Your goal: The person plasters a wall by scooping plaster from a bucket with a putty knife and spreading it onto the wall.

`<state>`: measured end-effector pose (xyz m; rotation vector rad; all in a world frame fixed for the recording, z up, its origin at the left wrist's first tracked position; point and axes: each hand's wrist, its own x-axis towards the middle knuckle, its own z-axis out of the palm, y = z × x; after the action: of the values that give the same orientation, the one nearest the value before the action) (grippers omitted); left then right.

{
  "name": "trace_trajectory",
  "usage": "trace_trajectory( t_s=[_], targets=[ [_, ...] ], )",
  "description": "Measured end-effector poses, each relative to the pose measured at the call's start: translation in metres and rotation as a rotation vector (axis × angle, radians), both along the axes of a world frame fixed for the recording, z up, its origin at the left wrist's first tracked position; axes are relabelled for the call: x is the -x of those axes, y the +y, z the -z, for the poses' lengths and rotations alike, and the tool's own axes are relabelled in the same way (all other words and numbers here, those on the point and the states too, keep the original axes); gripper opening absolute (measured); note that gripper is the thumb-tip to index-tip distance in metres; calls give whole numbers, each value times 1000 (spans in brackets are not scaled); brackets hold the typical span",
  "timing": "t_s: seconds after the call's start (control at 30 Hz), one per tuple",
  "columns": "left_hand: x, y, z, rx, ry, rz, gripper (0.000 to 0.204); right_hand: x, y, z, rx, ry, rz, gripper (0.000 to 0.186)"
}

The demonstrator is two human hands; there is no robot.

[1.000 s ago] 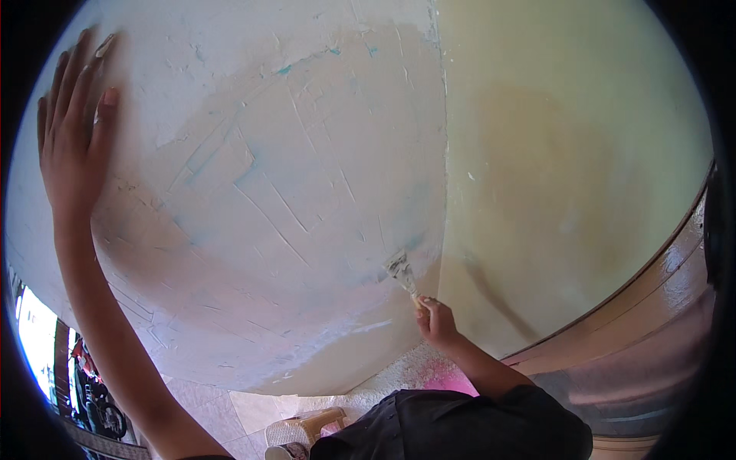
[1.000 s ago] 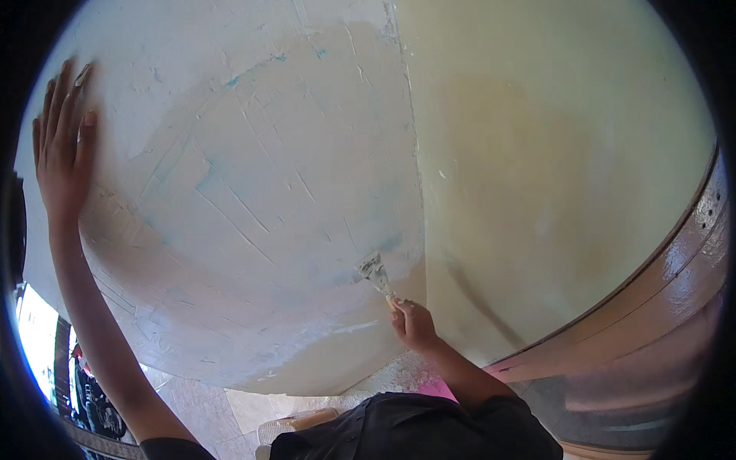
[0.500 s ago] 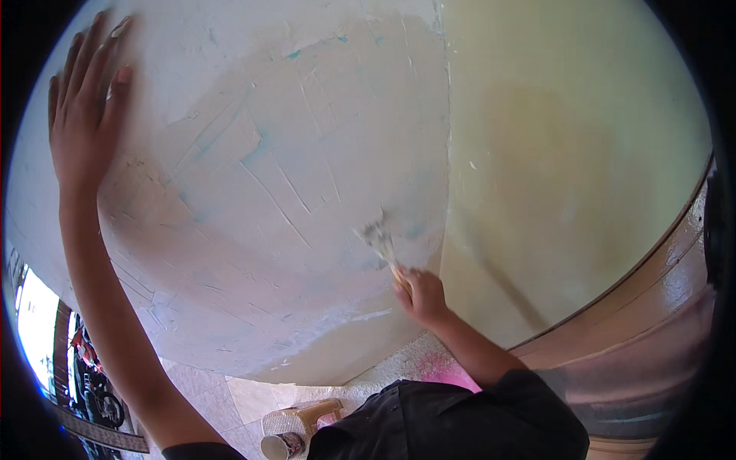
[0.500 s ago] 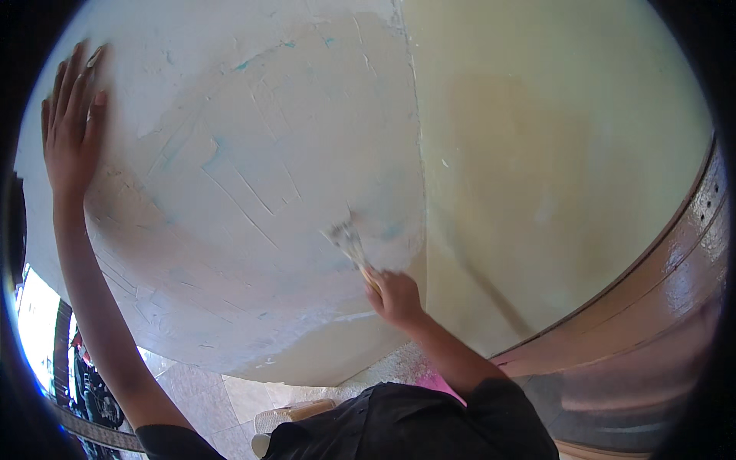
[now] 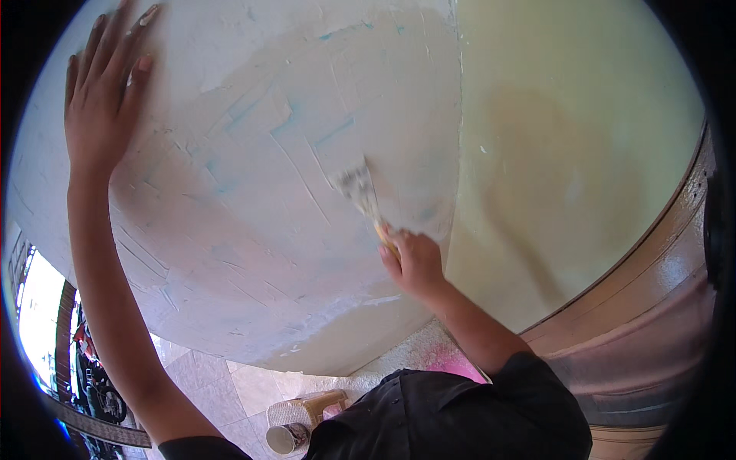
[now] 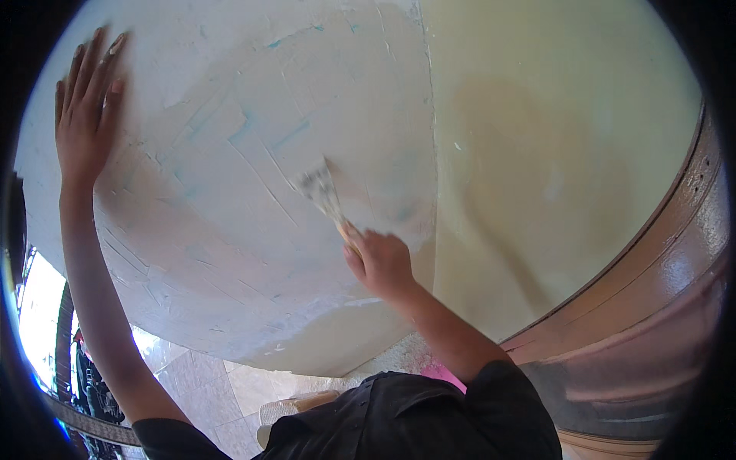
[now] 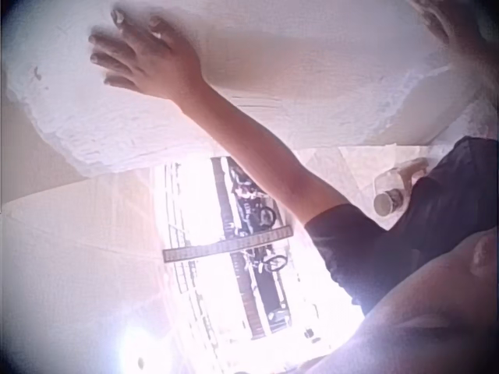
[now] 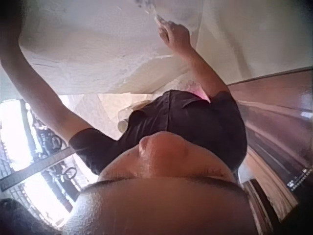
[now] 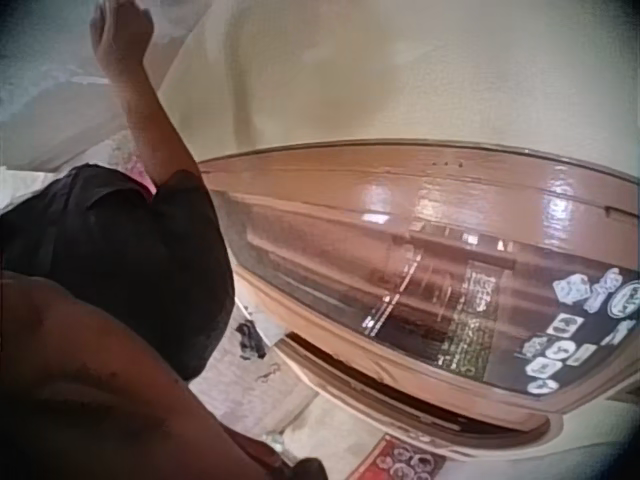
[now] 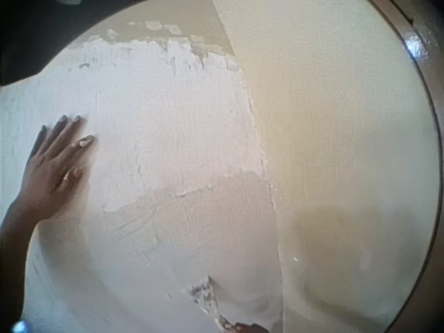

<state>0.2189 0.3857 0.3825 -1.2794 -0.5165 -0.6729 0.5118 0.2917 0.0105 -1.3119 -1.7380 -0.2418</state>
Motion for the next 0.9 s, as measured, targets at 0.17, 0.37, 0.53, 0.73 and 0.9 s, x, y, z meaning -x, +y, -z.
trace_trajectory(
  t_s=[0.17, 0.37, 0.53, 0.73, 0.9],
  targets=[
    [27, -17, 2, 38, -30, -279, 50, -8, -24, 110, -214, 75, -70, 32],
    [44, -20, -5, 57, 49, -60, 51, 2, -3, -39, -363, -14, -47, 30],
    [54, -22, -6, 31, 63, -122, 52, 45, 18, -137, -488, 68, -124, 31],
    [93, -39, 2, 59, 4, -318, 55, 60, 4, 1, -186, -73, 32, 43],
    [96, -38, 6, 79, 3, -293, 55, 37, -14, 71, -364, 37, -79, 34]
  ],
)
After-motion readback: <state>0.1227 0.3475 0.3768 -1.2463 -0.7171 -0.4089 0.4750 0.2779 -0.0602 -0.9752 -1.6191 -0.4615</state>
